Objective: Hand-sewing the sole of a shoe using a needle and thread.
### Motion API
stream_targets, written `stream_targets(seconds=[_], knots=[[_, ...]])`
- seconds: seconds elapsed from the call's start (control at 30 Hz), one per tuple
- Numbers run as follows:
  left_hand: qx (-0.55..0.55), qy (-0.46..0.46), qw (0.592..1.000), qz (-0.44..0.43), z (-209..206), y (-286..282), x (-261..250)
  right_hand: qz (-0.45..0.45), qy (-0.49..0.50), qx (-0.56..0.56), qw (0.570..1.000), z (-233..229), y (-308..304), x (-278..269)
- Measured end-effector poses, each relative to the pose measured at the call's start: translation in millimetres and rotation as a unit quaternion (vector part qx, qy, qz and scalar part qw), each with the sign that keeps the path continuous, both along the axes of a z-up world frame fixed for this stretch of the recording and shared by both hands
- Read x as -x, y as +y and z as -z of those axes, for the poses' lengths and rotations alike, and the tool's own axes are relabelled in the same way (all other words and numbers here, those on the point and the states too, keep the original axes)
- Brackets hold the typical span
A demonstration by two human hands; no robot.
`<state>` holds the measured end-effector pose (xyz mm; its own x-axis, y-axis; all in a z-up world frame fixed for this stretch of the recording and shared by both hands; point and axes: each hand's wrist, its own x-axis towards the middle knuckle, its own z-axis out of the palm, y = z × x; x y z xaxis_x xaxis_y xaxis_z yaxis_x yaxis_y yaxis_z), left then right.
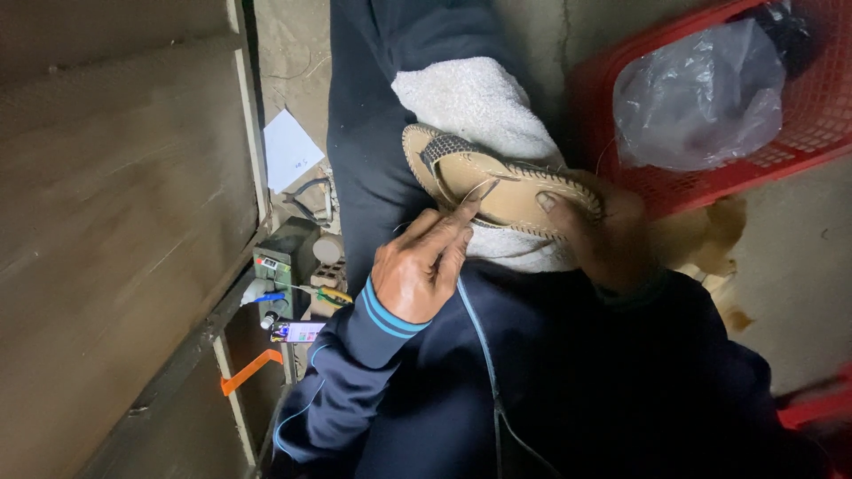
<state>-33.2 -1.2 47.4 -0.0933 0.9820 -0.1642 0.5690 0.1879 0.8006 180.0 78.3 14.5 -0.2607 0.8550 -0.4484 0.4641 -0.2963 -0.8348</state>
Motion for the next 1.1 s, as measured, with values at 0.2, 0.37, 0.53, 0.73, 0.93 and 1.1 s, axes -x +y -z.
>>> stream_targets(seconds=[0.2,0.37,0.53,0.73,0.93,1.1], knots=[[-0.008,0.002,1.000,-0.001,-3,2,-1,-0.004,0.004,0.009,1.000,6,-2,-7],[0.003,0.005,1.000,0.013,-4,1,3,-0.024,0.004,-0.028,0.999,4,-3,-3],[0.016,-0.003,0.999,0.038,-5,4,15,-0.091,-0.003,-0.076,0.993,-2,-4,-6],[0.022,-0.030,0.997,0.073,-18,17,28,-0.075,0.022,-0.087,0.993,-28,-7,15],[0.058,-0.044,0.993,0.088,-25,12,37,-0.104,-0.031,-0.119,0.987,-27,-18,16],[0.087,-0.036,0.991,0.092,-18,-3,37,-0.137,0.045,0.055,0.988,-44,3,21]])
